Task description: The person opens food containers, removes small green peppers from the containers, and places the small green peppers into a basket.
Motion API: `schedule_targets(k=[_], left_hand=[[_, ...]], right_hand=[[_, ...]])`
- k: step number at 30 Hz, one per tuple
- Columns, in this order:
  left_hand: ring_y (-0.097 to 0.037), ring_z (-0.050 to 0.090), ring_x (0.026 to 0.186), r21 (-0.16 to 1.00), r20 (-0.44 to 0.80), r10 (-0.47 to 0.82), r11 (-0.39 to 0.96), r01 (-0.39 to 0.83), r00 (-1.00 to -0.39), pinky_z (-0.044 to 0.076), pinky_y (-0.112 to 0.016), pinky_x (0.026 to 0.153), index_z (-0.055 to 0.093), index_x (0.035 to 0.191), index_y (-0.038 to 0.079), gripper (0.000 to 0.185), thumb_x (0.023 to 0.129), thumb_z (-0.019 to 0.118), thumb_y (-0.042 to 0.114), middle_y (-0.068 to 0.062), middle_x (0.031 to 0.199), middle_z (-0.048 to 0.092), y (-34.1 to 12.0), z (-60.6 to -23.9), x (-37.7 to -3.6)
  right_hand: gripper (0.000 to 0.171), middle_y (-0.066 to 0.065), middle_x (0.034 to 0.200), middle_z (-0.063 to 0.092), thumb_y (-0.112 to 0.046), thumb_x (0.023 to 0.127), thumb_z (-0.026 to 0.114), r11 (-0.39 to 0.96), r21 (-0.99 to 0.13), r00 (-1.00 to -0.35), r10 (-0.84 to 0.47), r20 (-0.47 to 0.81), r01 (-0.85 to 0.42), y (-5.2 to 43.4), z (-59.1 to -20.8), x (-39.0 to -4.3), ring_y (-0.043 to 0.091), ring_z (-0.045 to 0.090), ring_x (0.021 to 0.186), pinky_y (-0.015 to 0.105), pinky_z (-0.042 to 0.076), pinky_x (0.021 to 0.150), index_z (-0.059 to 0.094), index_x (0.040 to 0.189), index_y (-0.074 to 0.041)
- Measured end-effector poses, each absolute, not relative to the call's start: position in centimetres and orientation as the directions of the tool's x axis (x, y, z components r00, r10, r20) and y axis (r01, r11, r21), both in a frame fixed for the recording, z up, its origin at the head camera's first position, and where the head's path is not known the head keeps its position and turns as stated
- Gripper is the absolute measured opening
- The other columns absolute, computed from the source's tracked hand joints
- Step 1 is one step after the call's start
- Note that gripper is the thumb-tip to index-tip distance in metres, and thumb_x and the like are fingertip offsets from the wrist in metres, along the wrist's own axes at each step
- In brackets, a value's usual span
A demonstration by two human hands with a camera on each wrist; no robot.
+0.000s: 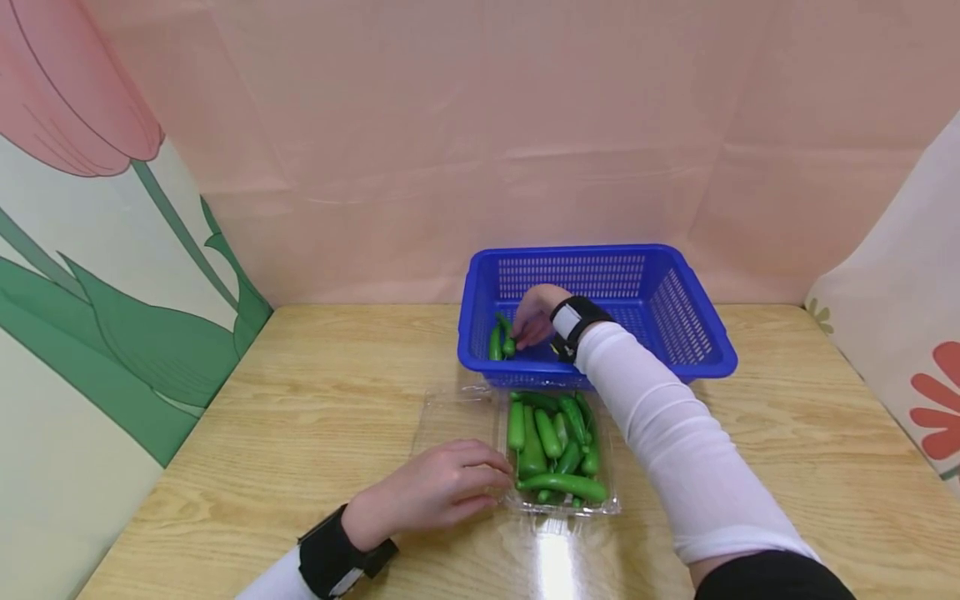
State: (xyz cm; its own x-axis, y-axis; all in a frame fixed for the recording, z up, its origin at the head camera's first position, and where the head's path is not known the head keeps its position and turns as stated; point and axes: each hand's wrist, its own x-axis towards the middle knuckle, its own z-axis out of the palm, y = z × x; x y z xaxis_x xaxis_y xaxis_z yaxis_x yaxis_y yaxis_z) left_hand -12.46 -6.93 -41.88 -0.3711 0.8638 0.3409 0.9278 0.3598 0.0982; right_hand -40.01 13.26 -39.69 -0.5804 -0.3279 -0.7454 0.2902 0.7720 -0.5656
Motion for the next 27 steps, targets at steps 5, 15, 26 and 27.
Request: schedule_targets(k=[5, 15, 26, 27], left_hand=[[-0.006, 0.059, 0.109, 0.093, 0.342, 0.865, 0.358, 0.929, -0.367, 0.037, -0.014, 0.105, 0.068, 0.109, 0.016, 0.023, 0.087, 0.067, 0.022, 0.004, 0.114, 0.066, -7.0, -41.8, -12.4], [-0.007, 0.058, 0.110, 0.091, 0.335, 0.868, 0.357, 0.930, -0.366, 0.037, -0.014, 0.106, 0.067, 0.110, 0.016, 0.024, 0.087, 0.066, 0.023, 0.003, 0.115, 0.066, -6.9, -42.0, -12.4], [-0.007, 0.059, 0.110, 0.074, 0.340, 0.873, 0.347, 0.935, -0.351, 0.037, -0.016, 0.106, 0.067, 0.110, 0.016, 0.024, 0.087, 0.067, 0.023, 0.003, 0.115, 0.066, -6.7, -42.0, -12.6], [-0.007, 0.059, 0.110, 0.072, 0.341, 0.873, 0.345, 0.936, -0.348, 0.038, -0.016, 0.106, 0.067, 0.110, 0.015, 0.024, 0.087, 0.067, 0.023, 0.003, 0.115, 0.066, -6.7, -42.0, -12.6]], right_hand=[[0.031, 0.012, 0.088, 0.073, -0.009, 0.091, 0.059, 0.762, -0.581, -0.573, -0.350, -0.741, 0.285, 13.4, -39.7, -40.1, 0.020, 0.069, 0.088, 0.034, 0.053, 0.093, 0.056, 0.117, 0.009], [0.035, 0.017, 0.096, 0.072, -0.010, 0.091, 0.060, 0.752, -0.602, -0.575, -0.377, -0.726, 0.267, 13.6, -39.6, -39.8, 0.022, 0.069, 0.091, 0.034, 0.054, 0.092, 0.054, 0.120, 0.009], [0.042, 0.027, 0.112, 0.064, -0.013, 0.093, 0.058, 0.766, -0.583, -0.567, -0.363, -0.739, 0.270, 14.0, -38.5, -39.4, 0.028, 0.068, 0.099, 0.036, 0.054, 0.093, 0.048, 0.126, 0.011], [0.044, 0.028, 0.113, 0.063, -0.014, 0.093, 0.058, 0.773, -0.579, -0.571, -0.361, -0.737, 0.259, 14.1, -38.3, -39.4, 0.030, 0.067, 0.101, 0.036, 0.054, 0.093, 0.047, 0.127, 0.011]])
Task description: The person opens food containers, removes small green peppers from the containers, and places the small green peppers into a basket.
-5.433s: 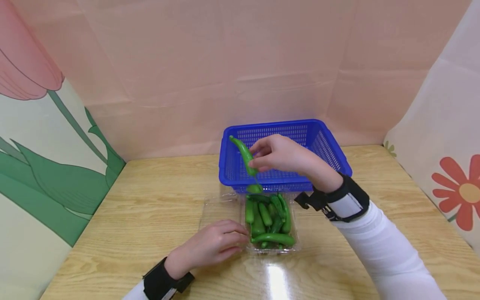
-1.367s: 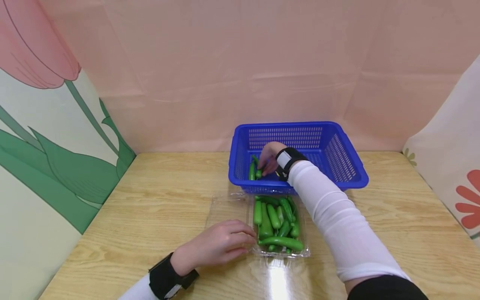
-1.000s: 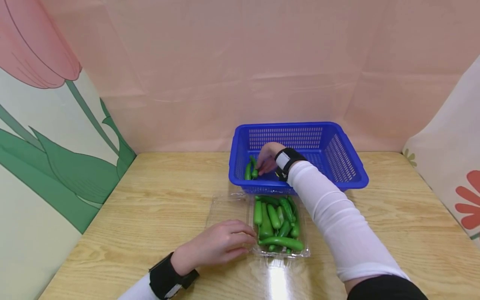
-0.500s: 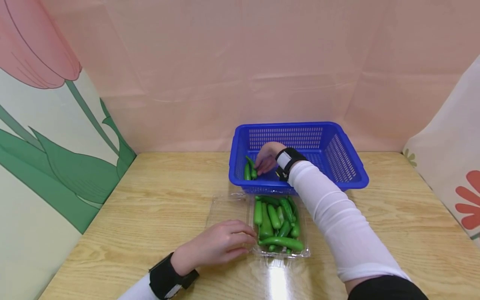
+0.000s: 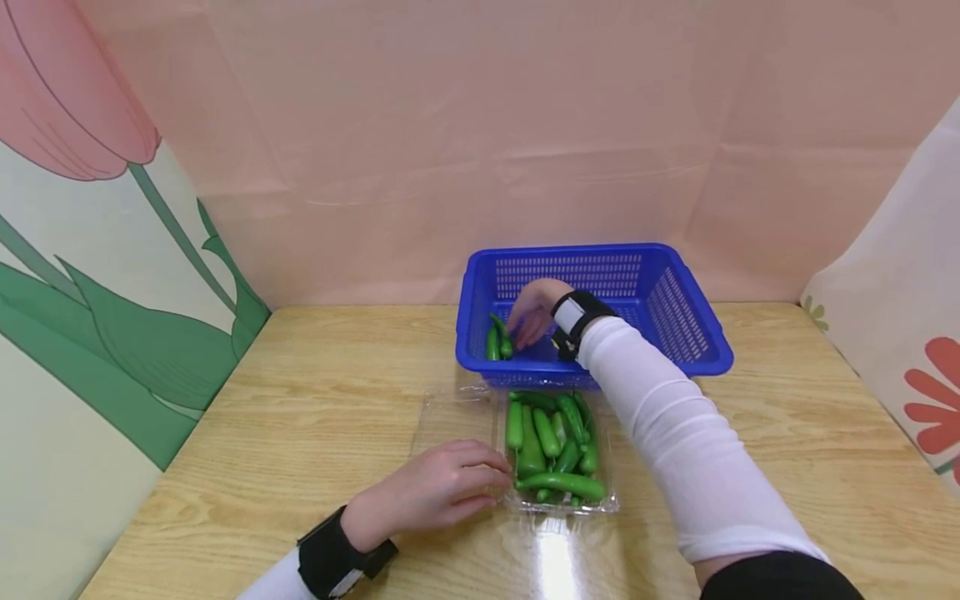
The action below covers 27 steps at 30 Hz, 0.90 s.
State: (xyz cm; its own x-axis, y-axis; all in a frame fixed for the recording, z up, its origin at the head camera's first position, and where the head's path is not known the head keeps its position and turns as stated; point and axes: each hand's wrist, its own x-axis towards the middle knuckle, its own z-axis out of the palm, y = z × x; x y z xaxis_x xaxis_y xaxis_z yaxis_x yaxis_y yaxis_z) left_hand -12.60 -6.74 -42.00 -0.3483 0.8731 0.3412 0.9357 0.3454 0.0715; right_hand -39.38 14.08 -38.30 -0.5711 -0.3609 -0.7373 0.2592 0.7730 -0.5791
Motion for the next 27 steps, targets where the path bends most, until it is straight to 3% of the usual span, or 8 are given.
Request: schedule_targets(k=[13, 19, 27], left_hand=[[-0.008, 0.059, 0.109, 0.090, 0.368, 0.862, 0.340, 0.936, -0.349, 0.039, -0.016, 0.104, 0.068, 0.107, 0.015, 0.023, 0.085, 0.068, 0.021, 0.003, 0.114, 0.066, -7.3, -42.1, -12.7], [-0.008, 0.059, 0.109, 0.087, 0.375, 0.860, 0.339, 0.937, -0.346, 0.040, -0.016, 0.104, 0.068, 0.107, 0.015, 0.022, 0.085, 0.068, 0.021, 0.003, 0.114, 0.066, -7.4, -42.2, -12.8], [-0.008, 0.059, 0.108, 0.102, 0.376, 0.857, 0.338, 0.936, -0.351, 0.040, -0.015, 0.103, 0.068, 0.107, 0.015, 0.022, 0.085, 0.069, 0.021, 0.002, 0.113, 0.066, -7.5, -42.2, -12.8]], right_hand=[[0.049, 0.024, 0.119, 0.063, -0.024, 0.093, 0.059, 0.821, -0.569, -0.647, -0.407, -0.644, 0.050, 14.2, -33.2, -37.1, 0.033, 0.064, 0.108, 0.043, 0.051, 0.096, 0.049, 0.128, 0.008], [0.039, 0.023, 0.120, 0.062, -0.023, 0.096, 0.053, 0.806, -0.589, -0.690, -0.456, -0.562, -0.053, 14.3, -31.0, -35.9, 0.031, 0.065, 0.107, 0.043, 0.052, 0.095, 0.055, 0.125, 0.003], [0.031, 0.013, 0.106, 0.069, -0.021, 0.095, 0.056, 0.757, -0.608, -0.731, -0.552, -0.400, -0.239, 14.8, -29.0, -33.0, 0.028, 0.067, 0.100, 0.038, 0.057, 0.085, 0.057, 0.120, -0.002]])
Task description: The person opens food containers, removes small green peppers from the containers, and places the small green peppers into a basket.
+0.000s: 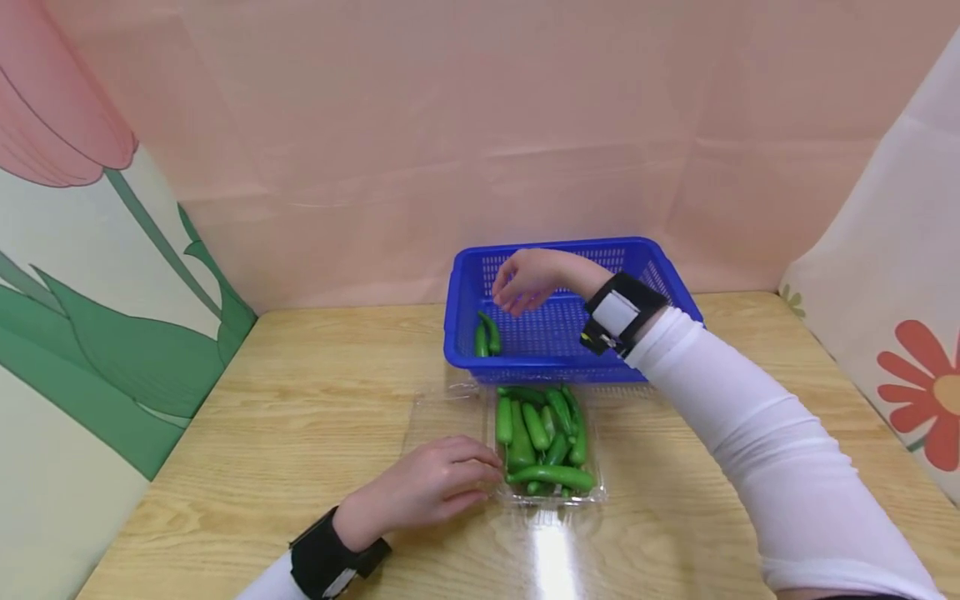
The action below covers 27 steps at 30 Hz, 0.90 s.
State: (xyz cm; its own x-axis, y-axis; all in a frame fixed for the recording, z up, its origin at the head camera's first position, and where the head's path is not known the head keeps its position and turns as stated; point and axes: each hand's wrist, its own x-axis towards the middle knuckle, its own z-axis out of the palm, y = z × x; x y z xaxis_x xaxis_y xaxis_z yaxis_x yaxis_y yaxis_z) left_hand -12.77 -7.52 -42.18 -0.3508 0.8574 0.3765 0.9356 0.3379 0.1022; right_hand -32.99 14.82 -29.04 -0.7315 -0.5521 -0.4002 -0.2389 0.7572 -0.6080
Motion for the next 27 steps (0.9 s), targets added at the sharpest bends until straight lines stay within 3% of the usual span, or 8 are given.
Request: schedule_targets(k=[5, 12, 22, 27], left_hand=[[-0.008, 0.059, 0.108, 0.109, 0.378, 0.855, 0.339, 0.935, -0.354, 0.040, -0.015, 0.103, 0.068, 0.106, 0.015, 0.022, 0.084, 0.069, 0.019, 0.002, 0.113, 0.066, -7.6, -42.1, -12.7], [-0.008, 0.060, 0.108, 0.102, 0.381, 0.855, 0.339, 0.935, -0.352, 0.040, -0.015, 0.103, 0.068, 0.106, 0.014, 0.022, 0.085, 0.069, 0.020, 0.002, 0.113, 0.066, -7.6, -42.0, -12.6], [-0.008, 0.060, 0.107, 0.109, 0.380, 0.853, 0.343, 0.933, -0.358, 0.041, -0.015, 0.102, 0.069, 0.106, 0.014, 0.023, 0.084, 0.070, 0.019, 0.002, 0.112, 0.067, -7.5, -41.9, -12.6], [-0.008, 0.060, 0.108, 0.105, 0.386, 0.853, 0.336, 0.936, -0.350, 0.041, -0.015, 0.103, 0.069, 0.106, 0.014, 0.023, 0.084, 0.070, 0.019, 0.002, 0.112, 0.067, -7.6, -42.0, -12.6]], right_hand=[[0.026, 0.005, 0.096, 0.071, -0.023, 0.092, 0.062, 0.702, -0.556, -0.704, -0.658, -0.266, -0.445, 15.3, -28.5, -30.5, 0.020, 0.067, 0.089, 0.035, 0.057, 0.078, 0.062, 0.114, -0.010], [0.013, -0.010, 0.093, 0.069, -0.022, 0.089, 0.066, 0.562, -0.464, -0.593, -0.800, -0.092, -0.685, 16.3, -29.1, -26.9, 0.006, 0.065, 0.087, 0.028, 0.055, 0.080, 0.066, 0.102, -0.024], [0.019, -0.014, 0.089, 0.068, -0.011, 0.088, 0.066, 0.402, -0.410, -0.484, -0.868, 0.114, -0.819, 17.9, -30.9, -23.0, -0.001, 0.064, 0.081, 0.019, 0.056, 0.074, 0.067, 0.095, -0.029], [0.020, -0.010, 0.091, 0.069, -0.005, 0.085, 0.068, 0.314, -0.348, -0.408, -0.881, 0.241, -0.883, 18.8, -32.4, -22.2, 0.001, 0.064, 0.083, 0.018, 0.056, 0.072, 0.068, 0.095, -0.023]])
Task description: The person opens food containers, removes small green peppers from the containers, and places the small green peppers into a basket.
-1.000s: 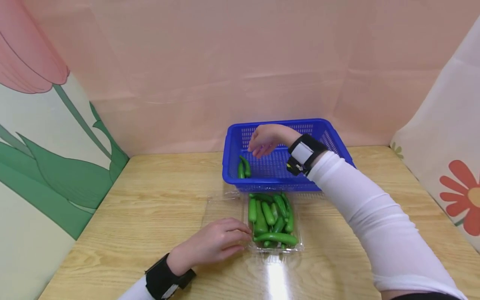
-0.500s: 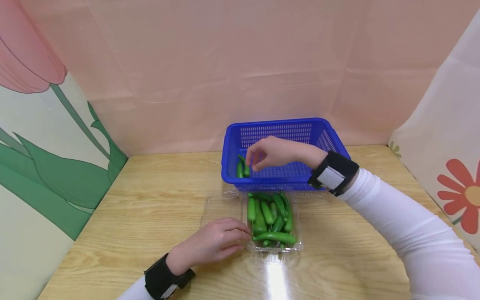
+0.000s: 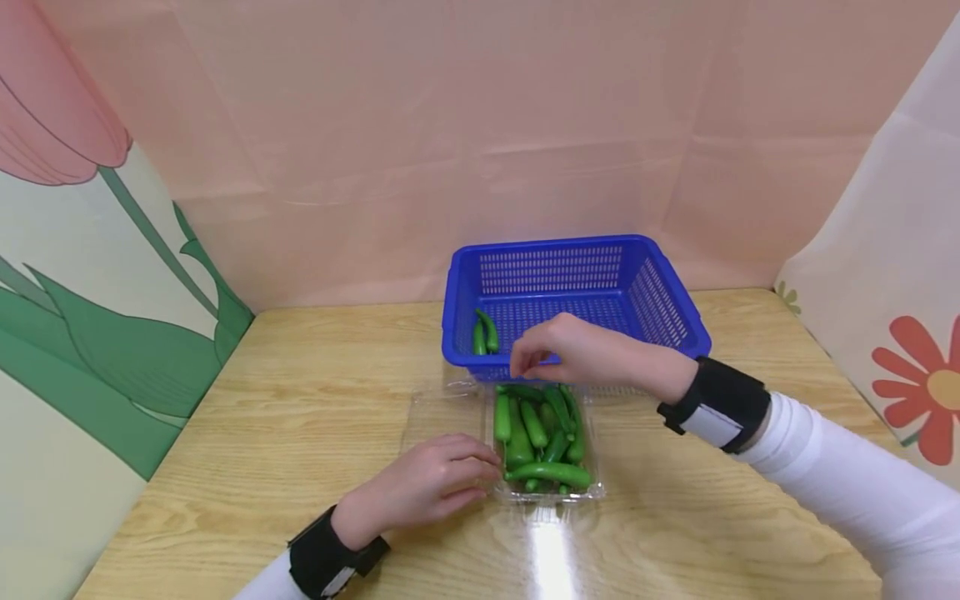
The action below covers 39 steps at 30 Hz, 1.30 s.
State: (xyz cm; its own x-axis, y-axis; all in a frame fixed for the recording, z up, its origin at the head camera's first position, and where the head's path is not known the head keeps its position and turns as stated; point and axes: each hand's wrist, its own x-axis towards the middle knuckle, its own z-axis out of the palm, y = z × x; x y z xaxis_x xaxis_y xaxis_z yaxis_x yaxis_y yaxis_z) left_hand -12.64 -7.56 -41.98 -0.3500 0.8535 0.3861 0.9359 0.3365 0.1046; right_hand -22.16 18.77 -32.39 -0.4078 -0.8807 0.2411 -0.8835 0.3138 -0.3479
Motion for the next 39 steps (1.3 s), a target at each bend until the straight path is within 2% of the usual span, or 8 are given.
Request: schedule_targets(k=[10, 14, 17, 27, 39], left_hand=[[-0.008, 0.060, 0.107, 0.106, 0.388, 0.852, 0.336, 0.936, -0.350, 0.041, -0.015, 0.102, 0.069, 0.106, 0.014, 0.023, 0.084, 0.070, 0.019, 0.002, 0.112, 0.067, -7.5, -42.0, -12.6], [-0.008, 0.060, 0.108, 0.104, 0.386, 0.854, 0.337, 0.936, -0.350, 0.041, -0.015, 0.102, 0.069, 0.106, 0.014, 0.023, 0.084, 0.070, 0.019, 0.002, 0.112, 0.067, -7.5, -41.9, -12.6], [-0.008, 0.060, 0.108, 0.101, 0.384, 0.854, 0.338, 0.936, -0.350, 0.041, -0.015, 0.103, 0.069, 0.106, 0.014, 0.023, 0.084, 0.070, 0.019, 0.002, 0.113, 0.067, -7.5, -41.9, -12.6], [-0.008, 0.060, 0.109, 0.104, 0.382, 0.855, 0.338, 0.935, -0.352, 0.040, -0.016, 0.103, 0.068, 0.107, 0.014, 0.023, 0.084, 0.069, 0.019, 0.002, 0.113, 0.067, -7.5, -41.9, -12.6], [-0.008, 0.059, 0.109, 0.118, 0.365, 0.854, 0.352, 0.929, -0.370, 0.041, -0.016, 0.103, 0.068, 0.108, 0.014, 0.024, 0.085, 0.069, 0.019, 0.002, 0.114, 0.066, -7.5, -42.0, -12.6]], right_hand=[[0.027, -0.007, 0.090, 0.070, 0.004, 0.075, 0.072, 0.307, -0.072, -0.312, -0.882, 0.352, -0.949, 21.2, -35.7, -20.7, 0.007, 0.067, 0.079, 0.016, 0.055, 0.067, 0.070, 0.094, -0.016], [0.031, -0.005, 0.088, 0.071, 0.007, 0.070, 0.072, 0.317, 0.053, -0.280, -0.895, 0.347, -0.947, 21.7, -36.8, -20.6, 0.009, 0.068, 0.077, 0.019, 0.056, 0.064, 0.071, 0.094, -0.013], [0.033, -0.004, 0.089, 0.072, 0.007, 0.069, 0.072, 0.334, 0.101, -0.285, -0.901, 0.326, -0.937, 21.9, -37.4, -20.6, 0.011, 0.069, 0.078, 0.021, 0.057, 0.064, 0.071, 0.095, -0.013], [0.032, -0.006, 0.091, 0.071, 0.006, 0.072, 0.071, 0.348, 0.148, -0.296, -0.910, 0.291, -0.926, 21.7, -38.4, -20.7, 0.010, 0.067, 0.082, 0.023, 0.058, 0.066, 0.072, 0.094, -0.017], [0.028, -0.009, 0.091, 0.070, 0.000, 0.075, 0.071, 0.328, 0.143, -0.282, -0.921, 0.269, -0.934, 21.6, -38.9, -21.1, 0.007, 0.066, 0.083, 0.021, 0.057, 0.069, 0.072, 0.094, -0.020]])
